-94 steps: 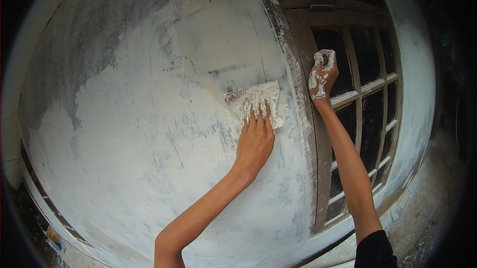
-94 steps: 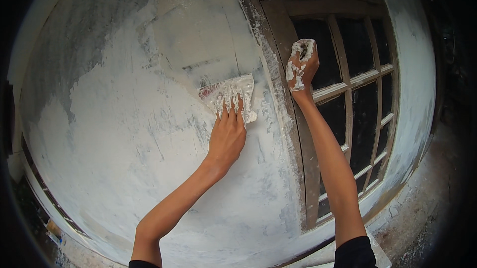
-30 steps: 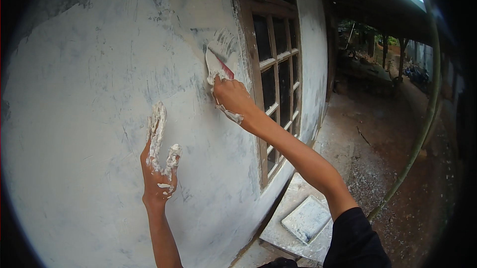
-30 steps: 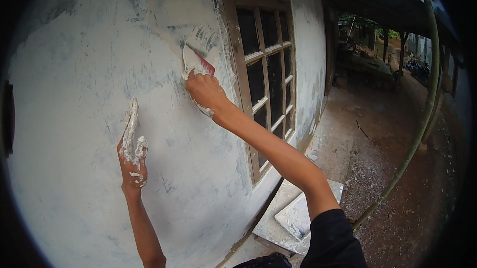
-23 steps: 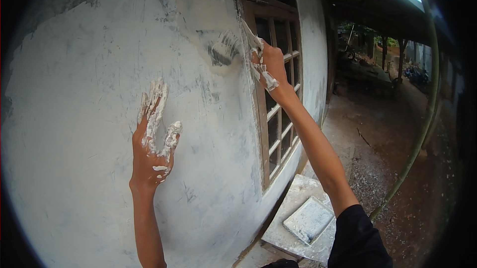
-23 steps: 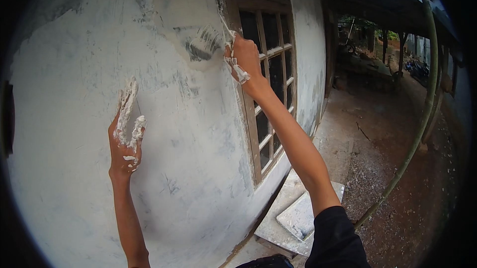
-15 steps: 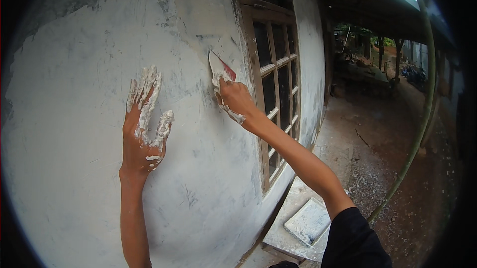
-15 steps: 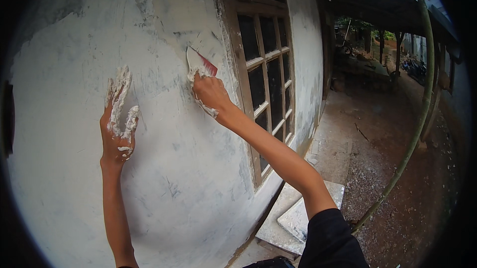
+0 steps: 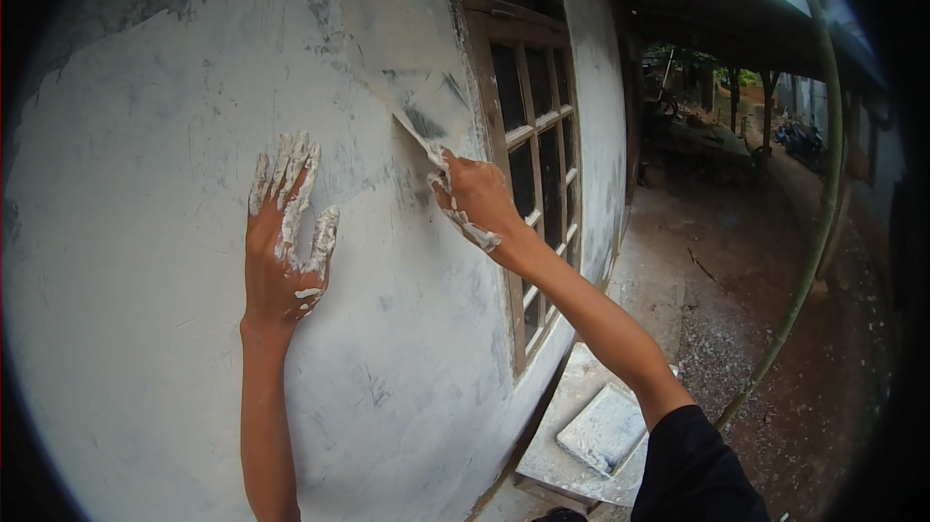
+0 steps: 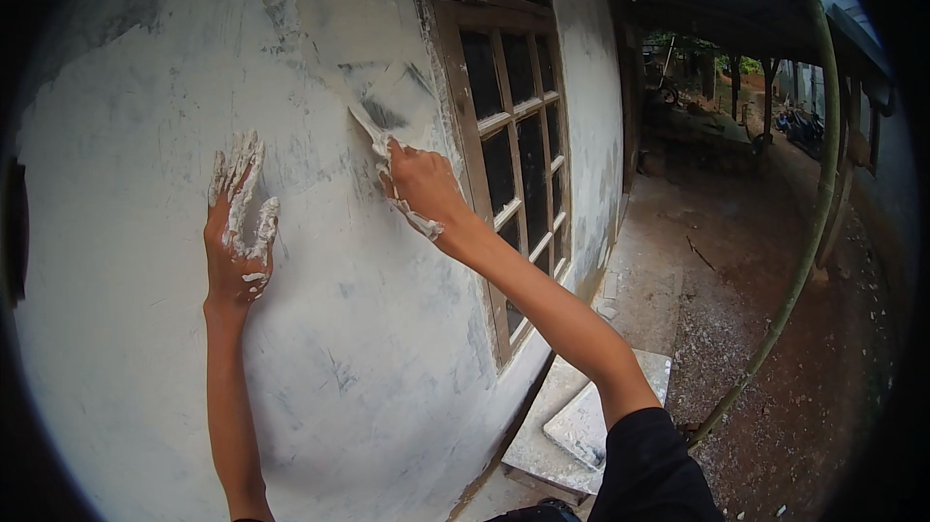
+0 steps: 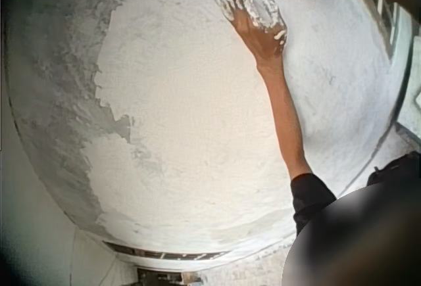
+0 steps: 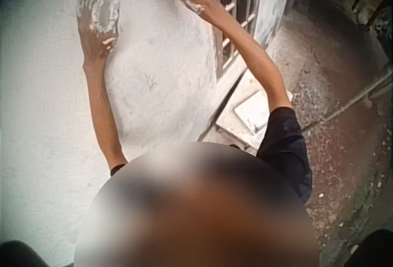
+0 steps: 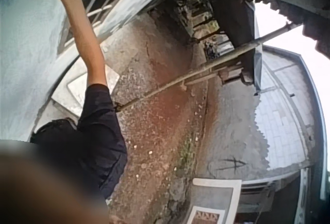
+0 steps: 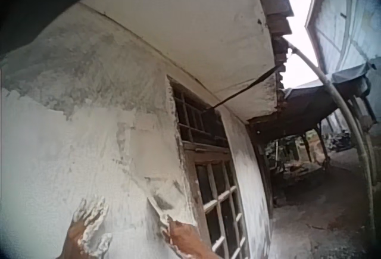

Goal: The person applies plaster or putty to an exterior wall using a putty knife.

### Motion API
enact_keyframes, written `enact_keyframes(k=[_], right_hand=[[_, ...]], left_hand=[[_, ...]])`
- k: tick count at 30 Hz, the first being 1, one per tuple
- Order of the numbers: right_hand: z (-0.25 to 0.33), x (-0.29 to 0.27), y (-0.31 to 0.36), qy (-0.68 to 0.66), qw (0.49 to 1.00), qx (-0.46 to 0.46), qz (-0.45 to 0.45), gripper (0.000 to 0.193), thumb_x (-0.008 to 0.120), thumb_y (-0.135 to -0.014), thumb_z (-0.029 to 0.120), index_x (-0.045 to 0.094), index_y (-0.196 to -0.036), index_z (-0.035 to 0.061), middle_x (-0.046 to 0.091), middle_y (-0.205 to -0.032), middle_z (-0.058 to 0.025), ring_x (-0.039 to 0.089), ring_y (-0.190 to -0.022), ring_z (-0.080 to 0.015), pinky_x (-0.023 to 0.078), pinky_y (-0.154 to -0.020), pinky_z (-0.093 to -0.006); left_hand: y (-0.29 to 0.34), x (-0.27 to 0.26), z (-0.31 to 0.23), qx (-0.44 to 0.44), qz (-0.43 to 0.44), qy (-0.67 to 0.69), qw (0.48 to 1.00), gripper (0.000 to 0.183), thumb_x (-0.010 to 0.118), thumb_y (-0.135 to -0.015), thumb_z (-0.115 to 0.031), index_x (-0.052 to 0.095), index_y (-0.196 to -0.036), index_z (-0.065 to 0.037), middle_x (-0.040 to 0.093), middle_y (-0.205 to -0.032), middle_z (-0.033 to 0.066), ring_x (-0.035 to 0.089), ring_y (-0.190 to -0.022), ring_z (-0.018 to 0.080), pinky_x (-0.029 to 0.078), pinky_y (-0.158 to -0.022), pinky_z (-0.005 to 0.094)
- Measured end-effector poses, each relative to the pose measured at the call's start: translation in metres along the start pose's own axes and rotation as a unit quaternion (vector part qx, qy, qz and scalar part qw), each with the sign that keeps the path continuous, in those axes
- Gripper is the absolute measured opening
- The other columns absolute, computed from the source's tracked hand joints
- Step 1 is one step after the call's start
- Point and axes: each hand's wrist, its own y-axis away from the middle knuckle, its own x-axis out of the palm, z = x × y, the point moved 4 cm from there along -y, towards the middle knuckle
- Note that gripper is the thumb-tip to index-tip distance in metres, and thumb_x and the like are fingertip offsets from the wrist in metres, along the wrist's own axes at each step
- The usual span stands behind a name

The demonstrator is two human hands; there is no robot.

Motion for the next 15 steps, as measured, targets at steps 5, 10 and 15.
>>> enact_keyframes(k=[5,10,15], right_hand=[[-0.087,-0.035,-0.048,-0.013,0.989,0.115,-0.09,0.023,0.061,-0.078,0.008,0.056,-0.09,-0.0107,0.058,-0.068,-0.0268,0.06,-0.065,-0.043,0.048,-0.058,-0.0453],[-0.023,0.023,-0.016,0.039,0.999,0.031,-0.013,0.021,0.062,-0.077,0.006,0.055,-0.09,-0.0092,0.057,-0.062,-0.0242,0.059,-0.062,-0.0432,0.048,-0.057,-0.045],[-0.012,-0.023,-0.011,-0.019,0.998,0.042,-0.045,0.021,0.061,-0.077,0.005,0.055,-0.092,-0.0086,0.058,-0.064,-0.0242,0.06,-0.064,-0.0432,0.049,-0.058,-0.0452]], left_hand=[[-0.007,0.002,-0.007,-0.017,-0.002,0.038,0.999,0.064,0.057,-0.087,-0.048,0.052,-0.121,0.005,0.059,-0.116,0.0184,0.058,-0.103,0.0301,0.042,-0.093,0.0373],[-0.004,0.005,-0.007,0.023,-0.024,0.028,0.999,0.05,0.056,-0.087,-0.033,0.053,-0.121,0.005,0.058,-0.117,0.0205,0.058,-0.105,0.0321,0.043,-0.091,0.0374],[-0.002,-0.002,-0.004,0.022,-0.025,-0.01,0.999,0.048,0.057,-0.085,-0.028,0.054,-0.119,0.005,0.059,-0.115,0.0201,0.06,-0.101,0.0332,0.044,-0.091,0.0383]])
